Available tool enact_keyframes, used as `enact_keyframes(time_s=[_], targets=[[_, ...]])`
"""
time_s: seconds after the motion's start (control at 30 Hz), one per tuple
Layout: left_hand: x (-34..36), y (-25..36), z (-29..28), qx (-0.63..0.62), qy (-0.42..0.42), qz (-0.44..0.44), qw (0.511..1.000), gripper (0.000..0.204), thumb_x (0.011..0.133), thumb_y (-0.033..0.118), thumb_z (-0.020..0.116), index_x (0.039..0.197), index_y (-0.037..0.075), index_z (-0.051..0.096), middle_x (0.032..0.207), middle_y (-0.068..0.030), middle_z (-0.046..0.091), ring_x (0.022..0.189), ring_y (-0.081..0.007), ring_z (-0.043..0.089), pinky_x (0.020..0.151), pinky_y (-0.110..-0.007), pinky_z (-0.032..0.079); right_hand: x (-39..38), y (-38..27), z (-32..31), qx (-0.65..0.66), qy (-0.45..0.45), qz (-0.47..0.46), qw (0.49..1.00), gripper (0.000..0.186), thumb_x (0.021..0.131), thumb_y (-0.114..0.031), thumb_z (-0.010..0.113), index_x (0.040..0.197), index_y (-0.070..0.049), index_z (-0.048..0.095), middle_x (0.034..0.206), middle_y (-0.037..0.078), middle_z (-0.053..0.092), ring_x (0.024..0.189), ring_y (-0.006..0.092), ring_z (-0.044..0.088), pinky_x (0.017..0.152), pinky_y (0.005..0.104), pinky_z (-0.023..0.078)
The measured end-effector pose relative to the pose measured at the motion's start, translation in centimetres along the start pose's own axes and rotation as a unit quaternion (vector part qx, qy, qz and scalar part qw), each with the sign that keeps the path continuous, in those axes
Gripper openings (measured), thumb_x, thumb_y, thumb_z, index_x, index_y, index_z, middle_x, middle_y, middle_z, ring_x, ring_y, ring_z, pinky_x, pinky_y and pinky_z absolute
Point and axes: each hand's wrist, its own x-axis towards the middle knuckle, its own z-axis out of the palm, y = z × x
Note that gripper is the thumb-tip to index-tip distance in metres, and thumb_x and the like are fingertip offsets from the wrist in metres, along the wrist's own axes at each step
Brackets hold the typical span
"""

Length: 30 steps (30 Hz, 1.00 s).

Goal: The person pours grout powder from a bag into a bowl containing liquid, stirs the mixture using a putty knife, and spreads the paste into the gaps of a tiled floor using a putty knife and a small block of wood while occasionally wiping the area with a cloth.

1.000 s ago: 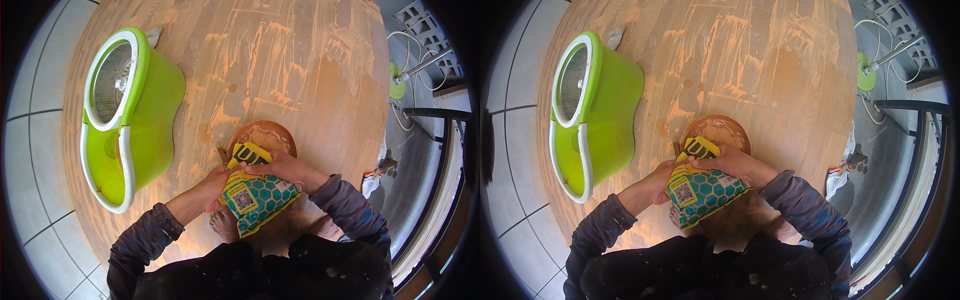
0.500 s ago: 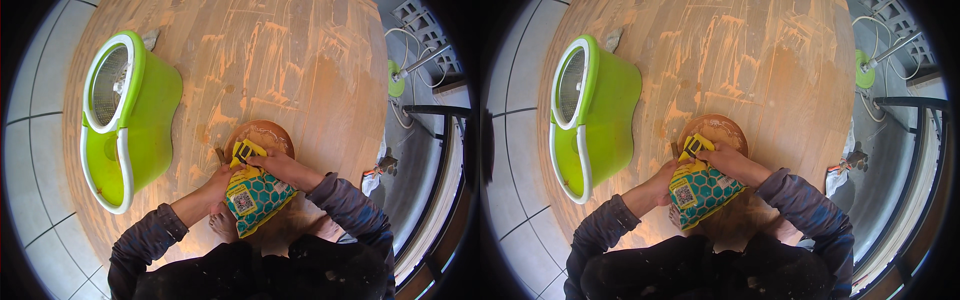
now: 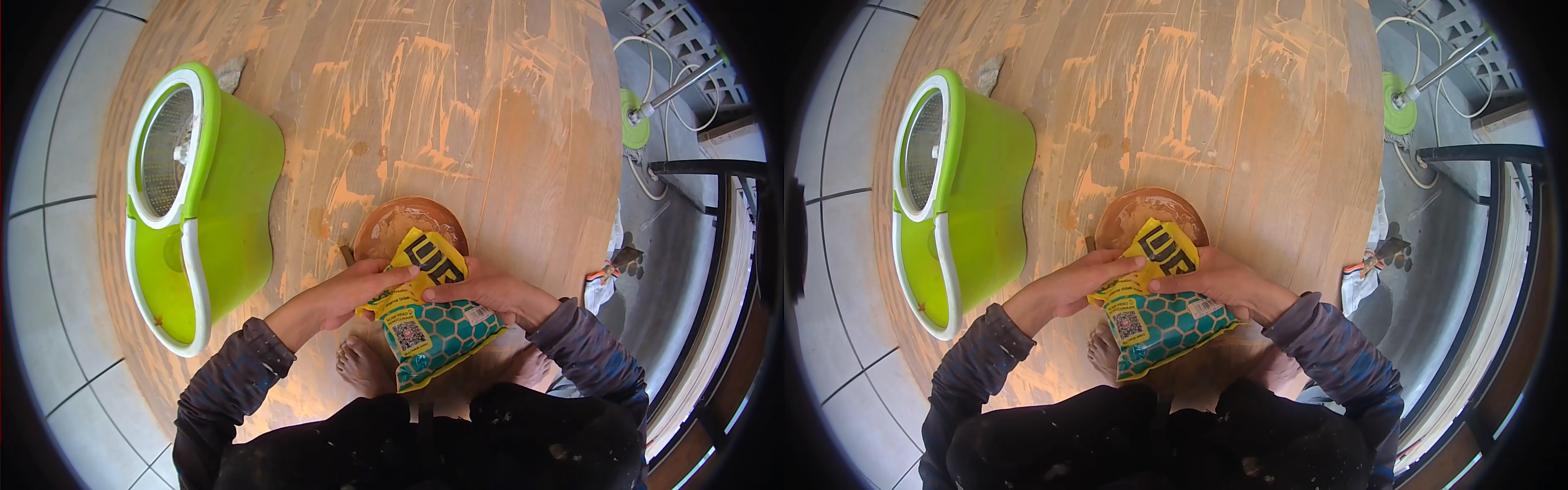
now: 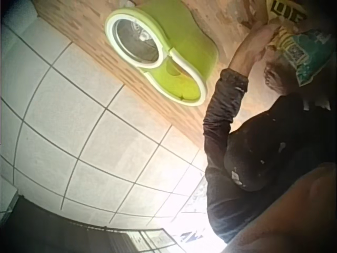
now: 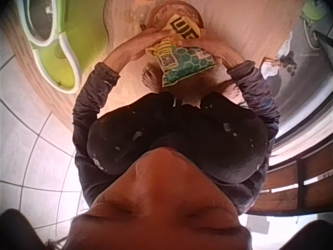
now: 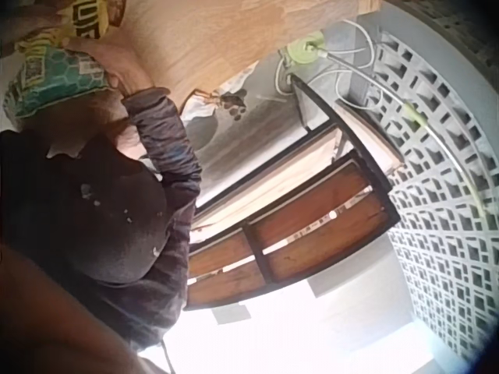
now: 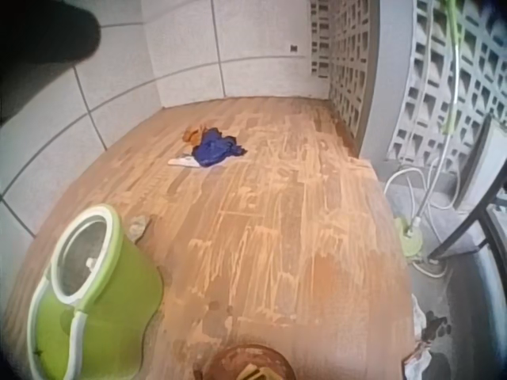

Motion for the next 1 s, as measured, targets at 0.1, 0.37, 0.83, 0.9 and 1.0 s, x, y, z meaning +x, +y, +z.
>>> enact_keyframes(time_s=[0.1,0.37,0.83,0.9,1.0], targets=[[0.6,0.7,-0.2,0.012,-0.020,0.000,1.000,0.053,0.098,0.041,0.064,0.131,0.001,0.055,0.118,-0.0084,0.066,0.104,-0.0161,0.067,0.084,-0.031,0.056,-0.2,0.1,-0.2,-0.019,0.018,-0.024,0.999,0.043,0.082,-0.025,0.085,0.115,-0.003,0.069,0.099,0.007,0.074,0.084,0.0127,0.071,0.077,0.0269,0.058],[1.4,1.4,1.2,-0.112,0.019,0.009,0.993,0.045,0.095,0.026,0.071,0.127,0.000,0.052,0.114,-0.0116,0.067,0.098,-0.0166,0.070,0.082,-0.030,0.061,1.6,-1.0,-0.8,-0.022,0.052,-0.019,0.998,0.034,0.086,-0.022,0.080,0.111,-0.002,0.069,0.090,0.006,0.075,0.069,0.0116,0.072,0.062,0.0241,0.059],[3.0,0.1,1.6,-0.141,-0.014,0.054,0.988,0.038,0.099,0.026,0.067,0.121,-0.001,0.053,0.099,-0.0098,0.070,0.082,-0.0157,0.073,0.069,-0.028,0.062,1.4,-0.4,0.0,0.025,0.119,-0.010,0.992,0.026,0.099,-0.025,0.064,0.108,0.000,0.066,0.085,0.007,0.074,0.063,0.0123,0.071,0.054,0.0249,0.058],[3.2,-0.6,2.2,-0.151,-0.008,0.049,0.987,0.034,0.099,0.024,0.065,0.121,0.001,0.054,0.100,-0.0095,0.070,0.083,-0.0156,0.072,0.071,-0.028,0.062,0.9,0.2,0.4,0.022,0.125,-0.018,0.992,0.026,0.099,-0.026,0.063,0.108,-0.001,0.066,0.085,0.007,0.074,0.063,0.0124,0.071,0.055,0.0254,0.058],[3.0,-1.1,3.8,-0.157,-0.002,0.023,0.987,0.029,0.099,0.022,0.062,0.120,0.003,0.056,0.102,-0.0088,0.070,0.086,-0.0153,0.071,0.074,-0.029,0.060,0.3,2.0,0.4,0.020,0.180,0.004,0.984,0.031,0.101,-0.031,0.059,0.109,-0.002,0.066,0.084,0.006,0.073,0.063,0.0132,0.071,0.056,0.0266,0.058]])
